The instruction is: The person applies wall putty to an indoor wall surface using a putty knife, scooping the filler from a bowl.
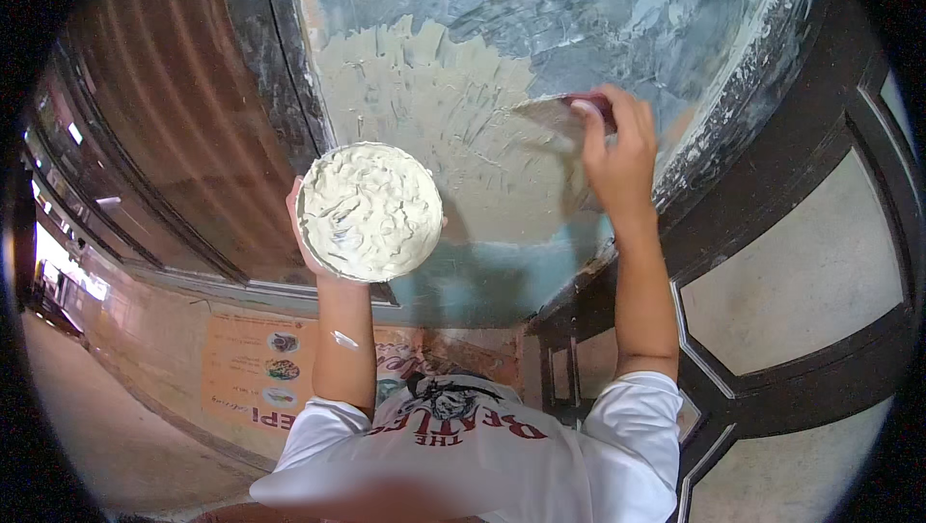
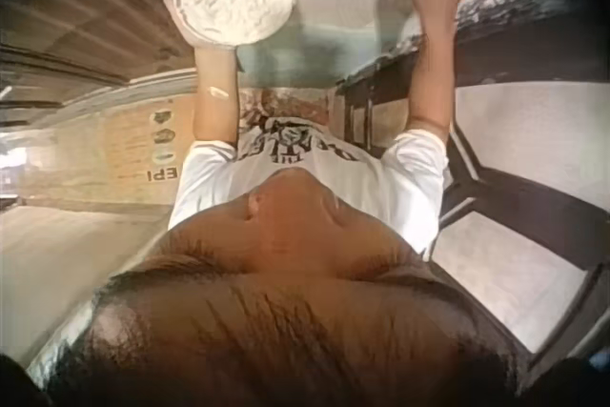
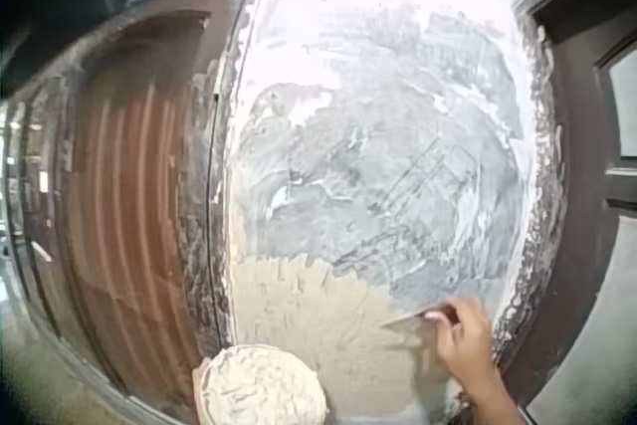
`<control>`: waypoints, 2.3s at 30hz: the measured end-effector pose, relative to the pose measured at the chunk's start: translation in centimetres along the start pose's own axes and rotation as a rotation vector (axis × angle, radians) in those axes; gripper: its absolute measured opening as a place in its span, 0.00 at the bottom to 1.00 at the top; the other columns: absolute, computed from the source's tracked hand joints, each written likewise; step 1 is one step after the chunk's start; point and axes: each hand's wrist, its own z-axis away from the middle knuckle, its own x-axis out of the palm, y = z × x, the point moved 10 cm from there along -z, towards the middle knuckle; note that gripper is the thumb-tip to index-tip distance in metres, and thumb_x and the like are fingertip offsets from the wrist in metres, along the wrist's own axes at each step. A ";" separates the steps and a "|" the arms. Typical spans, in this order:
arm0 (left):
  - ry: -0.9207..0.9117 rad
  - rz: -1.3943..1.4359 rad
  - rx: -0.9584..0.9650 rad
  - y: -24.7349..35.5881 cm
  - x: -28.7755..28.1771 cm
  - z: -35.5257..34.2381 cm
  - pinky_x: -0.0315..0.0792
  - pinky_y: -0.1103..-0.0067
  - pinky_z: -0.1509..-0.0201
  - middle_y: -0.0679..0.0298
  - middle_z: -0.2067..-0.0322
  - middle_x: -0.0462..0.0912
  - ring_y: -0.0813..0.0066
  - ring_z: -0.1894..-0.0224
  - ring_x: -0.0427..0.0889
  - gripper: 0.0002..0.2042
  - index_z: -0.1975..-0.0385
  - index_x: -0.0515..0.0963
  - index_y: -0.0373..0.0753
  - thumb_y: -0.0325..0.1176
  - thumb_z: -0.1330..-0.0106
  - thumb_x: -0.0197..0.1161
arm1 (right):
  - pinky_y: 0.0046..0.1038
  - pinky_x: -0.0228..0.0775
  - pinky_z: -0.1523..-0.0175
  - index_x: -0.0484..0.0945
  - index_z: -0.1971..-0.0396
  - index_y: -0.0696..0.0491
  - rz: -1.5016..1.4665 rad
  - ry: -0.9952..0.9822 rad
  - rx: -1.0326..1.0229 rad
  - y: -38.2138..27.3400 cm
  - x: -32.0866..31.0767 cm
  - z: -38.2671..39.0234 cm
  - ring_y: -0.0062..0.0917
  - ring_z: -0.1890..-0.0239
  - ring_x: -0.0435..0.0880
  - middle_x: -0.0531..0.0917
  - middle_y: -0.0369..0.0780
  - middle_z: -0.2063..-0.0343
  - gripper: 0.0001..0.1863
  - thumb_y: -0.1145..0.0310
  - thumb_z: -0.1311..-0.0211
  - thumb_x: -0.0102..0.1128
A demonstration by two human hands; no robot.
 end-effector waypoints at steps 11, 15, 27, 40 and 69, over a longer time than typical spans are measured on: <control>-0.076 0.017 -0.002 0.2 0.7 -0.9 0.75 0.56 0.40 0.52 0.46 0.81 0.51 0.46 0.81 0.27 0.46 0.79 0.37 0.55 0.29 0.48 | 0.39 0.71 0.51 0.80 0.56 0.57 0.163 -0.069 0.120 6.2 2.0 -3.6 0.45 0.58 0.79 0.84 0.47 0.61 0.15 0.65 0.38 0.66; -0.107 0.015 0.023 0.3 1.2 -1.4 0.74 0.56 0.39 0.52 0.45 0.81 0.52 0.45 0.80 0.27 0.45 0.78 0.36 0.54 0.28 0.46 | 0.39 0.71 0.53 0.80 0.58 0.57 0.099 -0.024 0.143 6.5 0.9 -4.5 0.44 0.61 0.80 0.84 0.47 0.65 0.14 0.64 0.39 0.66; -0.049 -0.014 0.072 0.3 0.3 -2.6 0.71 0.55 0.37 0.50 0.43 0.78 0.49 0.43 0.78 0.29 0.44 0.77 0.36 0.55 0.29 0.46 | 0.38 0.70 0.55 0.79 0.59 0.57 -0.041 -0.067 0.111 6.4 1.2 -5.5 0.43 0.61 0.76 0.81 0.47 0.67 0.12 0.67 0.38 0.64; 0.006 -0.082 0.123 0.7 -0.6 -2.2 0.74 0.60 0.40 0.53 0.44 0.80 0.53 0.45 0.79 0.28 0.44 0.77 0.38 0.55 0.28 0.44 | 0.38 0.62 0.48 0.80 0.57 0.54 -0.012 -0.130 0.006 7.3 2.6 -4.2 0.38 0.56 0.76 0.83 0.41 0.60 0.13 0.66 0.39 0.65; -0.003 -0.004 0.189 -0.9 -0.2 1.0 0.75 0.57 0.40 0.55 0.47 0.82 0.54 0.46 0.81 0.25 0.48 0.79 0.38 0.53 0.28 0.48 | 0.39 0.60 0.48 0.80 0.56 0.51 0.050 -0.110 -0.041 7.4 2.4 -5.1 0.37 0.56 0.76 0.84 0.39 0.59 0.12 0.64 0.37 0.64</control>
